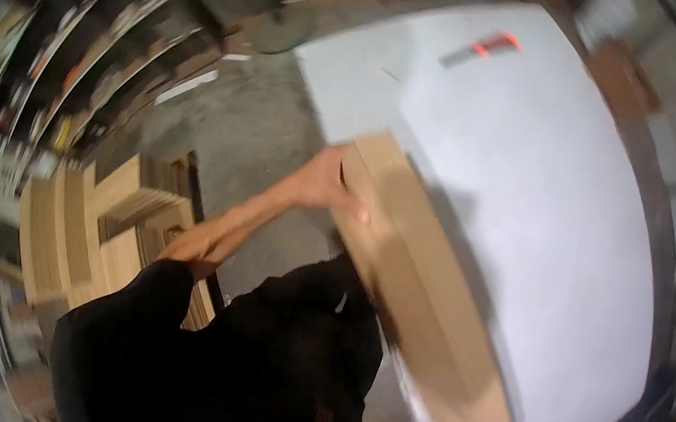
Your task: The person places a wood board onto an edge-banding machine, guides it through by hand, and then carries the board to a stack on a nearby table.
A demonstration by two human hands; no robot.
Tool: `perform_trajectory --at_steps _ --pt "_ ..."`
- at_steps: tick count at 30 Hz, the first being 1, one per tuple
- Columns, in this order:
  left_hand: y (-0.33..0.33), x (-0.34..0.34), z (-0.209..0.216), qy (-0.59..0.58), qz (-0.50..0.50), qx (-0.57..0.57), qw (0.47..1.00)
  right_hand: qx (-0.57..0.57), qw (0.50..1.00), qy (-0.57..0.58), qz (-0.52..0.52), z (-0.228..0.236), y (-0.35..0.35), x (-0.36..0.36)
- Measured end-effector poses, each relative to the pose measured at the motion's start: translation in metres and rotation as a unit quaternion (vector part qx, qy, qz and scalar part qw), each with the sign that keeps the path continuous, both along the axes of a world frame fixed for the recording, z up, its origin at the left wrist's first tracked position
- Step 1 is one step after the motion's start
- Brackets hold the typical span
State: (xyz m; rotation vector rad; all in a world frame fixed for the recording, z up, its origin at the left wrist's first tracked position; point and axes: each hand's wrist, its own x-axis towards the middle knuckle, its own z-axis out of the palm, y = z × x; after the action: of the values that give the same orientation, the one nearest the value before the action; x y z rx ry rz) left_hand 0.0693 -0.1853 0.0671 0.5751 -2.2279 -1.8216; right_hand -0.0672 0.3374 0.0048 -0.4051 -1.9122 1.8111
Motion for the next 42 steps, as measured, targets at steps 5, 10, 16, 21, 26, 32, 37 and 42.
perform_trajectory --at_steps 5,10,16,21,26,32,37,42 --pt "0.009 0.115 0.013 -0.062 0.14 0.101 0.983 0.039 0.98 -0.088 0.177 0.005 -0.095 -0.055" --pt "0.006 0.219 0.0 -0.079 0.303 0.197 0.929 0.073 0.931 -0.119 0.338 0.013 -0.211 -0.087" --pt "-0.014 0.307 -0.012 -0.005 0.444 0.219 0.869 0.131 0.858 -0.12 0.482 0.036 -0.365 -0.08" --pt "-0.057 0.388 -0.045 -0.043 0.531 0.236 0.812 0.17 0.802 -0.116 0.56 0.064 -0.494 -0.044" --pt "-0.109 0.458 -0.03 -0.009 0.605 0.249 0.756 0.206 0.745 -0.129 0.621 0.078 -0.628 -0.001" --pt "-0.171 0.517 -0.005 0.003 0.708 0.198 0.678 0.219 0.677 -0.145 0.688 0.068 -0.776 0.058" --pt "-0.217 0.538 -0.013 0.01 0.781 0.166 0.602 0.222 0.568 -0.129 0.782 0.023 -0.952 0.096" --pt "-0.283 0.547 -0.02 -0.013 0.829 0.204 0.521 0.225 0.496 -0.142 0.827 -0.003 -1.15 0.149"
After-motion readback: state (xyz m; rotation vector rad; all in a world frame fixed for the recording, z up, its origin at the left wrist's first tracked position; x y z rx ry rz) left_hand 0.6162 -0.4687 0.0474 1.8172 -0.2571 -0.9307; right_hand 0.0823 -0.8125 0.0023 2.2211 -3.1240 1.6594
